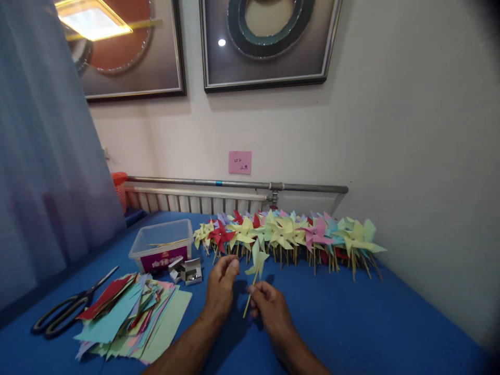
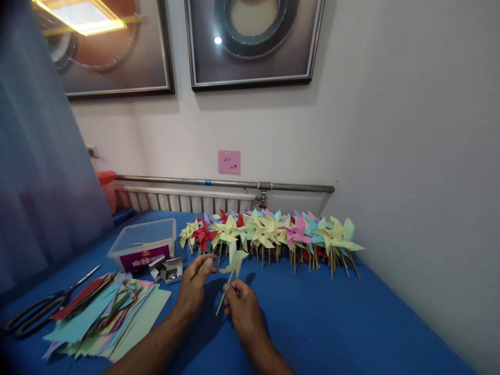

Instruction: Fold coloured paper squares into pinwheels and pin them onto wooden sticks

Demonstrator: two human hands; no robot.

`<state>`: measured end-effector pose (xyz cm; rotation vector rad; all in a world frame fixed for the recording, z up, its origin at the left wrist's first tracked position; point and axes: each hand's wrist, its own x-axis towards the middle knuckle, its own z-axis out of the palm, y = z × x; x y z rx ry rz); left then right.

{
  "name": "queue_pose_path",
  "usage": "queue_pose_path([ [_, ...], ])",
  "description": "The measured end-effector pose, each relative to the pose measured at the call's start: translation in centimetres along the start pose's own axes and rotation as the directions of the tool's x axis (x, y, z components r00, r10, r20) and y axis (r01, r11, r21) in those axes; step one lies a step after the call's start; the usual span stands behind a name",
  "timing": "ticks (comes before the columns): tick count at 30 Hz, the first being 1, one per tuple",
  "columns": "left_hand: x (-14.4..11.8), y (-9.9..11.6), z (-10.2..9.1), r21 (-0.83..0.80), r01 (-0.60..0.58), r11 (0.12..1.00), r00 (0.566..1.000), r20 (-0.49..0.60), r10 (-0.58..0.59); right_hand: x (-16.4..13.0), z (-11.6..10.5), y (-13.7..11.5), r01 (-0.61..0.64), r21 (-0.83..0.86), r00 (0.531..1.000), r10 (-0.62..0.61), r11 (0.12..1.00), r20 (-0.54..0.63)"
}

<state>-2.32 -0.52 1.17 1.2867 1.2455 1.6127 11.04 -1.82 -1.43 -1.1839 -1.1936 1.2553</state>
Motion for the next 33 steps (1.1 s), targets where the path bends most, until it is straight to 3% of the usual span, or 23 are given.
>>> queue_pose_path([
  [5,0.5,-0.9,0.1,0.056,0.059,0.997,0.998,-0.014,-0.058,0.5,-0.7,-0.4,-0.020,0.046,1.000,0.021,0.999,-0.023],
  [9,0.1,-1.8,1.1,0.083,0.159,0.984,0.977,0.128,-0.169,1.2,-1.6,-0.3,0.005,0.076,1.000,-0.004,0.997,-0.018],
  [13,-0.8,-2.1,2.2,0.114,0.271,0.956,0.910,0.292,-0.293,1.5,-2.3,-0.4,0.036,0.083,0.999,-0.035,0.996,-0.009],
  [17,-1.4,-2.0,2.5,0.098,0.280,0.955,0.883,0.365,-0.296,1.4,-2.5,-0.8,0.067,0.036,0.998,-0.068,0.997,0.017],
  [22,-1.2,-2.1,2.1,0.080,0.267,0.960,0.882,0.382,-0.277,1.4,-2.2,-0.7,0.080,0.034,0.997,-0.081,0.996,0.012],
  [28,-0.7,-2.8,2.1,0.104,0.268,0.958,0.904,0.317,-0.287,2.2,-2.1,0.4,0.022,0.133,0.998,-0.013,0.991,-0.062],
  [33,-0.3,-3.8,2.0,0.120,0.251,0.961,0.908,0.316,-0.276,3.2,-4.0,0.2,0.050,0.214,0.970,0.004,0.976,-0.244],
])
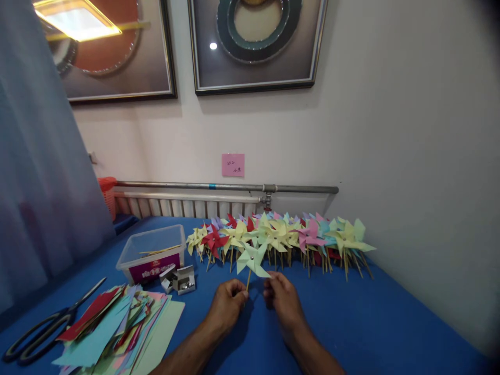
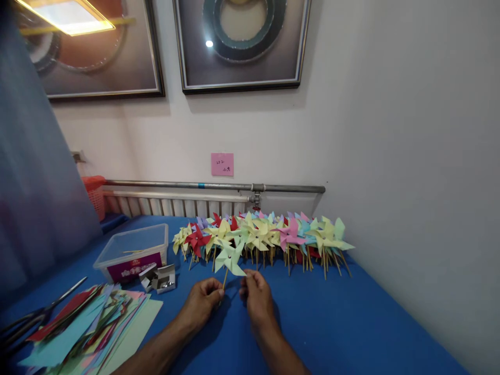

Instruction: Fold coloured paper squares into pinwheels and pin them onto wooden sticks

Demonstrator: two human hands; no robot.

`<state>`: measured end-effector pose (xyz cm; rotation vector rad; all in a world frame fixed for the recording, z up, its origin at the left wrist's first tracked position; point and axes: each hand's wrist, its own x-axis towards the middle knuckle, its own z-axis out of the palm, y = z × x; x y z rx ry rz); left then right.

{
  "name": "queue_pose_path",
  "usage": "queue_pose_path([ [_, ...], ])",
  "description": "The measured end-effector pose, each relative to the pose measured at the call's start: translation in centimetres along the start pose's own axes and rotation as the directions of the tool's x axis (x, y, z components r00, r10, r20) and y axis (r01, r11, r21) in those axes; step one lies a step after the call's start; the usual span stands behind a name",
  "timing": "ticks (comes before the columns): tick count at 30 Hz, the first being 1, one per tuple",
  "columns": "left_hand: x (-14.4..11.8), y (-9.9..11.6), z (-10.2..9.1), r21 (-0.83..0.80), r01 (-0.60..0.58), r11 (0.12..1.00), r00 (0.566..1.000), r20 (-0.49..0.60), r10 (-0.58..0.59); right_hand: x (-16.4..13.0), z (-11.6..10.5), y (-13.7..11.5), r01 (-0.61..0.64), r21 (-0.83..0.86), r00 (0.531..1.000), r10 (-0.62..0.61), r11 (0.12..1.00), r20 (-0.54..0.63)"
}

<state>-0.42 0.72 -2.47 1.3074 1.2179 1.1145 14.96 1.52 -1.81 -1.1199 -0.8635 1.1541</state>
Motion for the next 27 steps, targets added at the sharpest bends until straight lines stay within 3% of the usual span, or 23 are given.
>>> queue_pose_path([
  [2,0.0,-0.4,-0.1,0.040,-0.012,0.999,1.000,0.017,0.012,0.7,-0.9,-0.7,0.059,-0.005,0.994,-0.059,0.998,-0.088],
  [6,-0.3,-0.4,-0.1,0.116,-0.021,0.993,0.999,0.044,0.016,1.3,-2.1,-2.1,0.171,-0.014,0.982,-0.172,0.985,-0.073],
  [15,-0.9,0.5,-0.1,0.188,-0.033,0.982,0.997,0.073,0.019,0.8,-2.1,-3.0,0.257,-0.031,0.964,-0.258,0.966,-0.058],
  [20,-0.3,-0.1,-0.1,0.101,-0.016,0.995,1.000,-0.016,0.018,0.8,-2.1,-2.4,0.132,-0.042,0.991,-0.133,0.990,-0.022],
  [27,-0.2,-0.1,-0.1,0.131,-0.034,0.991,0.996,-0.072,0.043,-0.3,-1.4,-1.7,-0.046,-0.063,0.997,0.050,0.997,0.054],
])
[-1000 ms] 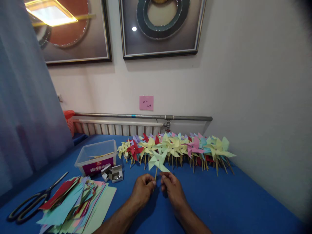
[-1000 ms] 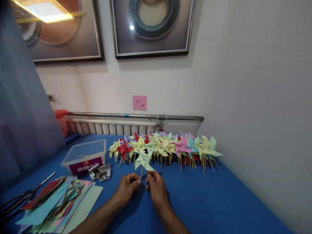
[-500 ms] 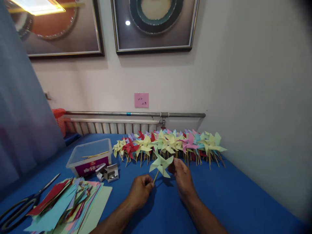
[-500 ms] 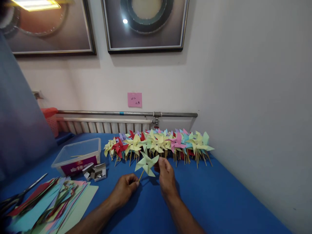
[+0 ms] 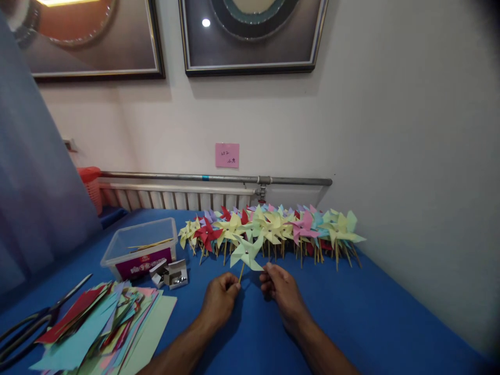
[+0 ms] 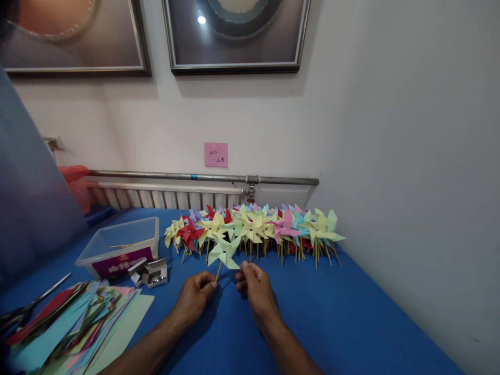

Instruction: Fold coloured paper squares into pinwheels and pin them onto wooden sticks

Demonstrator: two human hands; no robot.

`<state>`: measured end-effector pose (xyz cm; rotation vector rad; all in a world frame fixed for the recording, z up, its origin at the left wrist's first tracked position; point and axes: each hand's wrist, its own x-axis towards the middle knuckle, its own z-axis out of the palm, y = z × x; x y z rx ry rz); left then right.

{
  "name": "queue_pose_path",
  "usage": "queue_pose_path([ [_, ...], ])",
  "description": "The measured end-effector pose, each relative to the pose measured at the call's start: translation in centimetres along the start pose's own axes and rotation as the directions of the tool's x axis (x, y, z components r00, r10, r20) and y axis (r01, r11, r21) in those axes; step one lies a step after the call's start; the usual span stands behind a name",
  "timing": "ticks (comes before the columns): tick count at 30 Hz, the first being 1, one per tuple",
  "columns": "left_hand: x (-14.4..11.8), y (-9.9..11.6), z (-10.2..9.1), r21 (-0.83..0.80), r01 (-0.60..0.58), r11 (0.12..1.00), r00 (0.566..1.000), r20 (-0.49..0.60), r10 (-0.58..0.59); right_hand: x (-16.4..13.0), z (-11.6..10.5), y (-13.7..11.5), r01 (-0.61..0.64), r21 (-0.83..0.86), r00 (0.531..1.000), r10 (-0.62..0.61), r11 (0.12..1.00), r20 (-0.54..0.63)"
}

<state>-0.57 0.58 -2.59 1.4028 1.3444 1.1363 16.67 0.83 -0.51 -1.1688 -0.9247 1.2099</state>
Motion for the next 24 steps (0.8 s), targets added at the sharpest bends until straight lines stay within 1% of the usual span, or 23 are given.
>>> queue_pose_path([
  [4,-0.04,-0.08,0.00,0.037,0.001,0.999,1.000,0.006,-0.002,-0.15,-0.02,-0.06,-0.034,-0.001,0.999,0.034,0.999,0.027],
  [11,-0.13,-0.01,0.03,0.056,-0.008,0.998,1.000,0.011,0.008,0.35,-0.08,0.19,-0.037,0.025,0.999,0.036,0.999,0.034],
  [13,-0.26,0.15,-0.04,0.079,-0.016,0.997,1.000,0.008,0.016,0.52,-0.08,0.31,-0.025,-0.023,1.000,0.026,0.999,0.018],
  [15,-0.38,0.27,-0.09,0.105,-0.042,0.994,0.999,0.014,0.041,0.56,-0.11,0.37,0.011,-0.123,1.000,-0.011,0.992,0.001],
  [17,-0.46,0.30,-0.11,0.135,-0.062,0.989,0.998,0.026,0.059,0.45,-0.15,0.35,0.058,-0.240,0.998,-0.061,0.969,-0.002],
  [19,-0.47,0.25,-0.09,0.164,-0.060,0.985,0.998,0.035,0.055,0.26,-0.16,0.34,0.095,-0.323,0.995,-0.100,0.942,0.001],
  [21,-0.43,0.15,-0.07,0.185,-0.052,0.981,0.998,0.041,0.045,0.16,-0.16,0.37,0.114,-0.359,0.993,-0.119,0.926,0.006],
  [24,-0.33,-0.04,-0.09,0.188,-0.056,0.980,0.998,0.050,0.047,0.30,-0.15,0.52,0.125,-0.333,0.991,-0.132,0.935,0.002],
])
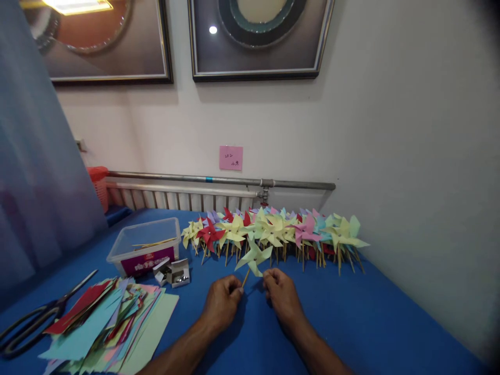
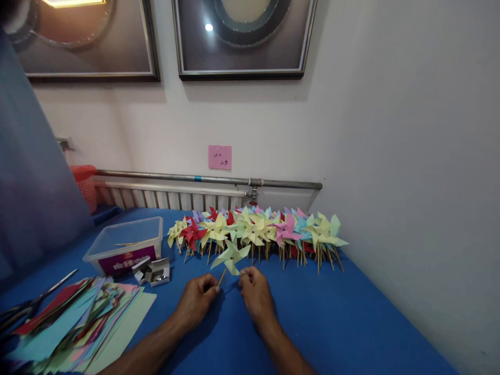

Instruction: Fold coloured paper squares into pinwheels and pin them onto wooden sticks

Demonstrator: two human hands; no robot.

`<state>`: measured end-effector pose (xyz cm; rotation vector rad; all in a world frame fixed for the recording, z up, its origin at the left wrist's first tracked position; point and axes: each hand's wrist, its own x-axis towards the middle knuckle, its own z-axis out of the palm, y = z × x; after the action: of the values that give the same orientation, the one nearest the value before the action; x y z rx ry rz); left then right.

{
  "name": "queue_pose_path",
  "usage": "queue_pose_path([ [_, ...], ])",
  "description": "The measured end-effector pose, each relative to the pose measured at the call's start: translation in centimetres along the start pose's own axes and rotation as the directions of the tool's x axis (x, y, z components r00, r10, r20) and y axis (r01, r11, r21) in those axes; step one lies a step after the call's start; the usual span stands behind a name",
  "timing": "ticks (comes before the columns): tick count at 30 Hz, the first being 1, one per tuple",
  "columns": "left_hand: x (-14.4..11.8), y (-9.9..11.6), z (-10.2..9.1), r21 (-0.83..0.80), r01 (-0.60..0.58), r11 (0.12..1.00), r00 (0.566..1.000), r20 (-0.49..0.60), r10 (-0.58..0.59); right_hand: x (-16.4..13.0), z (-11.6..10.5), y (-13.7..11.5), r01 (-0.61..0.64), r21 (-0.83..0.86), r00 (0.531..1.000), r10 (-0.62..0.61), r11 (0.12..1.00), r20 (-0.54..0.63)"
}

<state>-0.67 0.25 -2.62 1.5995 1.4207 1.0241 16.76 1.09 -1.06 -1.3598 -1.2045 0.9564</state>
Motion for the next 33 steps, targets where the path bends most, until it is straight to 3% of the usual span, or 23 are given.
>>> queue_pose_path([
  [7,0.1,0.1,-0.2,-0.043,0.024,0.999,0.999,-0.043,-0.026,0.2,0.5,0.3,-0.198,0.339,0.976,0.216,0.920,-0.018],
  [11,0.1,0.1,0.0,-0.127,0.036,0.991,0.998,-0.049,-0.042,-0.6,1.0,0.2,-0.230,0.390,0.973,0.225,0.892,0.058],
  [18,0.0,0.9,0.5,-0.340,0.145,0.929,0.988,-0.007,-0.156,-1.1,1.9,1.2,-0.120,0.281,0.982,0.072,0.952,0.175],
  [22,-0.3,1.6,0.9,-0.422,0.146,0.895,0.988,0.015,-0.154,-1.8,2.7,1.3,-0.036,0.200,0.974,-0.010,0.979,0.224],
  [30,-1.0,1.9,1.5,-0.374,0.126,0.919,0.992,0.029,-0.124,-2.1,3.2,0.8,-0.025,0.186,0.989,-0.004,0.982,0.151],
  [33,-1.2,1.8,1.5,-0.286,0.057,0.957,0.998,-0.012,-0.063,-2.0,3.1,0.9,-0.013,0.181,0.993,-0.008,0.983,0.118],
])
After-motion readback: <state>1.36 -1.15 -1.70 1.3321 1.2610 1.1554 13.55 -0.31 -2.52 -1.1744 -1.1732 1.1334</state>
